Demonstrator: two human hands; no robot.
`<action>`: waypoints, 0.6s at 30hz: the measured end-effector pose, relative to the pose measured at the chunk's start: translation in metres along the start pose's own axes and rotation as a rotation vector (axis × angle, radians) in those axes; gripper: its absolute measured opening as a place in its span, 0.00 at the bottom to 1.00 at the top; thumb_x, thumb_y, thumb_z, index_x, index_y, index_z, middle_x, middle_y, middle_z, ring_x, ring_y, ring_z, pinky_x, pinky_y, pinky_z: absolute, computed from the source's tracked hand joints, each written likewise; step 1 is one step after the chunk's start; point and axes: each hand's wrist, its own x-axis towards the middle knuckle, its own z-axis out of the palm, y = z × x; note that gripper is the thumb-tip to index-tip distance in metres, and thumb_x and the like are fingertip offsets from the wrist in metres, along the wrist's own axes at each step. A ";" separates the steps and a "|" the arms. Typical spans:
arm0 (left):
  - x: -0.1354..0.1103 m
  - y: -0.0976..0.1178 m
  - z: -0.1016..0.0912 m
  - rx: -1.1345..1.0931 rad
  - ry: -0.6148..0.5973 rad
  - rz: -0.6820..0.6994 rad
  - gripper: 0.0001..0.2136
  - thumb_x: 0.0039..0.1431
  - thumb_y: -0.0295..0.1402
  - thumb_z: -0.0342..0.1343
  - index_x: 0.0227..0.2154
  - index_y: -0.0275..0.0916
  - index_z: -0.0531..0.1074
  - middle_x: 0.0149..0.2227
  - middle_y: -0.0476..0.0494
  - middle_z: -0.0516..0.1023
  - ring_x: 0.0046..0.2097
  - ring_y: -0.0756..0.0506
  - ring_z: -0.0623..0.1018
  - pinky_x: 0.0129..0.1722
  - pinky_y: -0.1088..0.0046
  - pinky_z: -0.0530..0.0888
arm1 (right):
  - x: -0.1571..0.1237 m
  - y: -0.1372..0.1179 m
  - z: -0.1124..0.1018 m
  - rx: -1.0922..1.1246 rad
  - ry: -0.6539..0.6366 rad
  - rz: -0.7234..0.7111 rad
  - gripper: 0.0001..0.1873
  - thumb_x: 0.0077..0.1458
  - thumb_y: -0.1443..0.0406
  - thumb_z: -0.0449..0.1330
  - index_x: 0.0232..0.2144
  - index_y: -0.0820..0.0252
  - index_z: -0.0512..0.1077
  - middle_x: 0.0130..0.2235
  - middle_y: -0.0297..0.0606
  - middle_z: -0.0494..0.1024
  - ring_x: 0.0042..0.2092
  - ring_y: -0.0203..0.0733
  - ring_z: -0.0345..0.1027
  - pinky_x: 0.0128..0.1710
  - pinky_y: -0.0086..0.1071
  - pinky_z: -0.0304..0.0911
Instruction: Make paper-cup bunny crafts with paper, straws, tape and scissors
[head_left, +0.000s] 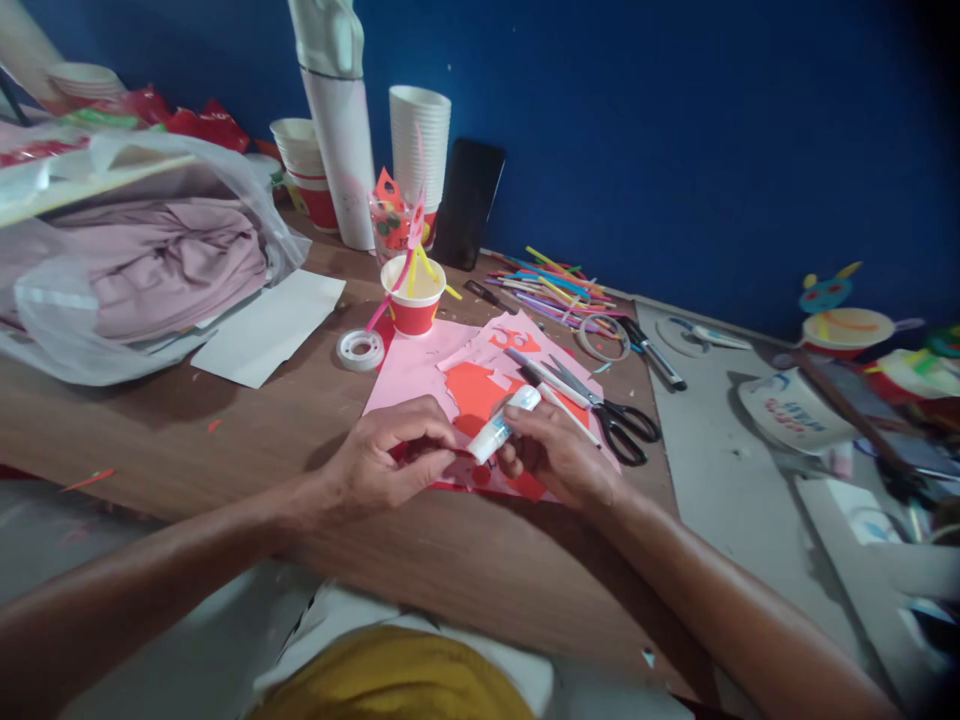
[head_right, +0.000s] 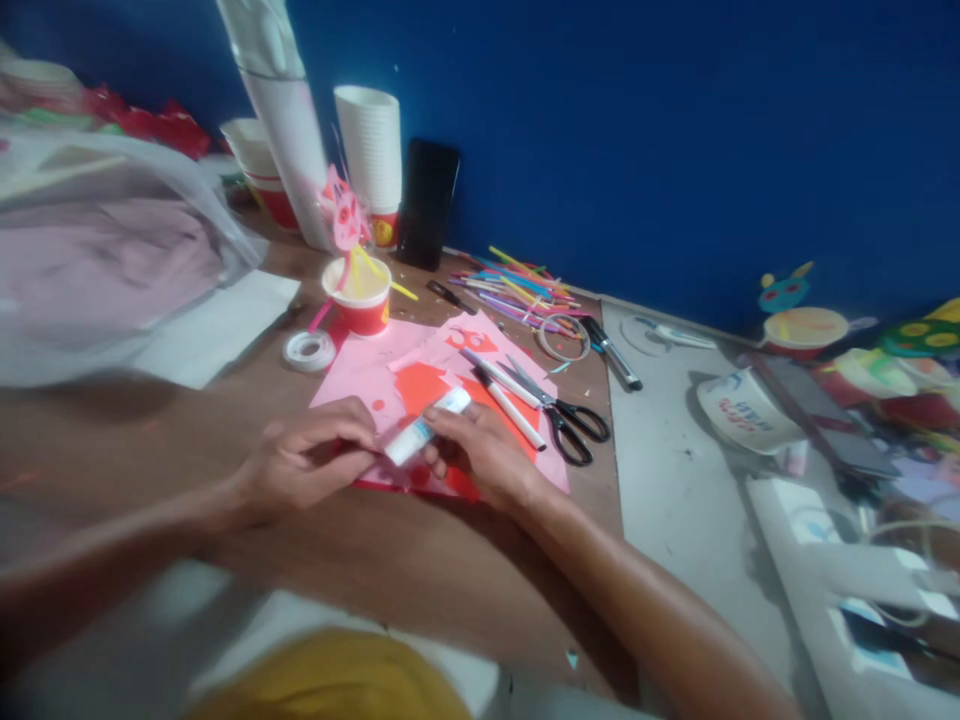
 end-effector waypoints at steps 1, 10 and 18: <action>-0.001 0.000 -0.001 0.004 -0.001 -0.018 0.05 0.52 0.21 0.50 0.30 0.34 0.70 0.29 0.47 0.72 0.31 0.53 0.72 0.31 0.76 0.70 | 0.001 0.000 -0.001 0.002 0.031 -0.021 0.15 0.52 0.58 0.57 0.21 0.62 0.66 0.18 0.29 0.68 0.18 0.29 0.58 0.19 0.24 0.56; 0.015 0.009 -0.016 -0.402 0.237 -0.585 0.05 0.50 0.32 0.56 0.28 0.36 0.69 0.23 0.50 0.70 0.23 0.54 0.68 0.22 0.81 0.65 | 0.003 -0.011 -0.008 0.142 0.231 -0.344 0.15 0.46 0.64 0.62 0.38 0.57 0.68 0.30 0.31 0.74 0.30 0.33 0.67 0.31 0.27 0.62; 0.028 0.025 0.010 -0.746 0.125 -0.604 0.02 0.48 0.28 0.60 0.25 0.35 0.72 0.47 0.44 0.73 0.46 0.48 0.73 0.44 0.76 0.69 | -0.004 -0.007 0.006 0.152 0.184 -0.333 0.13 0.53 0.63 0.59 0.40 0.57 0.62 0.35 0.35 0.75 0.34 0.34 0.69 0.38 0.31 0.64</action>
